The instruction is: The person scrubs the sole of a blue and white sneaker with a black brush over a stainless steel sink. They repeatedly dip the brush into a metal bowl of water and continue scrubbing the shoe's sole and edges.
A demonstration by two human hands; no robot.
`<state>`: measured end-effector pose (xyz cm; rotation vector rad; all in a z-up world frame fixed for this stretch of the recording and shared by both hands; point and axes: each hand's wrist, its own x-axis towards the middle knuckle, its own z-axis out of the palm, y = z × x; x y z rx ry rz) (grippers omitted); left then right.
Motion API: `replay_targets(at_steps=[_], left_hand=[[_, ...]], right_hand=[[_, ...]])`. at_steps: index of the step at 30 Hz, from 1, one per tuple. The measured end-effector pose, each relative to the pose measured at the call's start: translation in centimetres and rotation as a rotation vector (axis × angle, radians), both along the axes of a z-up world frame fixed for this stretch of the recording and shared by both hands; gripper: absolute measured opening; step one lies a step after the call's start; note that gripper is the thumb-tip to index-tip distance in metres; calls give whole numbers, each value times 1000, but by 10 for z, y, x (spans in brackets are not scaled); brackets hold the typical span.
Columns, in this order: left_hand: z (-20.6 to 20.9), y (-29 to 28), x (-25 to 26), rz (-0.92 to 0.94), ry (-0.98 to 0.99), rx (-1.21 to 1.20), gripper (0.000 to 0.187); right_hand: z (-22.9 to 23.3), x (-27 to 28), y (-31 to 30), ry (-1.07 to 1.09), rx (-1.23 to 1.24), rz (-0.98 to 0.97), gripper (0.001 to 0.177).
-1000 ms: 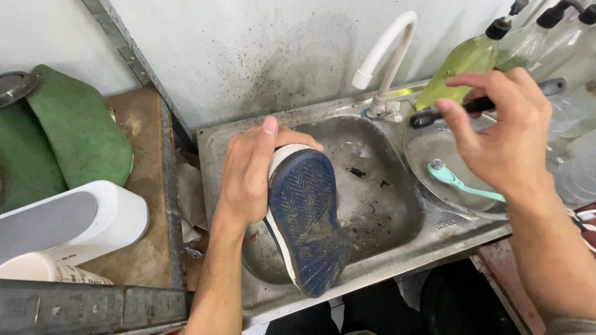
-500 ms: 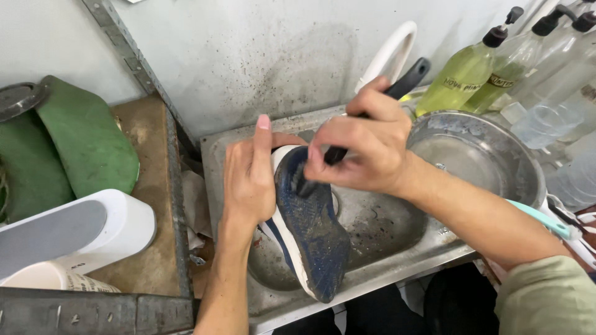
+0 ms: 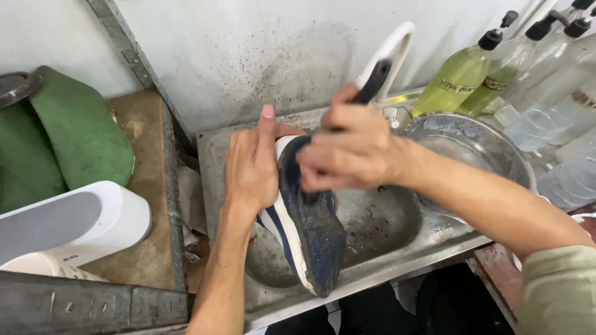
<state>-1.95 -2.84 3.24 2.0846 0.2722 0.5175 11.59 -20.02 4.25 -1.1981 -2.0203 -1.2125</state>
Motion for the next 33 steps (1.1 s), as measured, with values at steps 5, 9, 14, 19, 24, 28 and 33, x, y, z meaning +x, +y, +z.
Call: replay_targets(at_steps=[5,9,14,19,24,28,33], left_hand=[[-6,5,5,-29,-2,-6,96],[-19,10,14,7,2,-58,103],[-22,15,18,-43,-49,-26,74],[-20,13,18,-67,-11,-96,106],[-18,17,22,1,6,-121,90],[-23,19,16,-152,-146,-84,86],[-35,28,26,-134,-148,-103,81]], right_hand=[[-1,-17,3,75,-6,33,5],[-3,-4,5,-45,-118,65,15],[8,-6,14,48,-73,102,10],[2,6,14,-23,-200,165,25],[-15,1,17,57,-32,57,19],[-31,15,26,104,0,278,15],[-23,-4,28,172,54,260,19]])
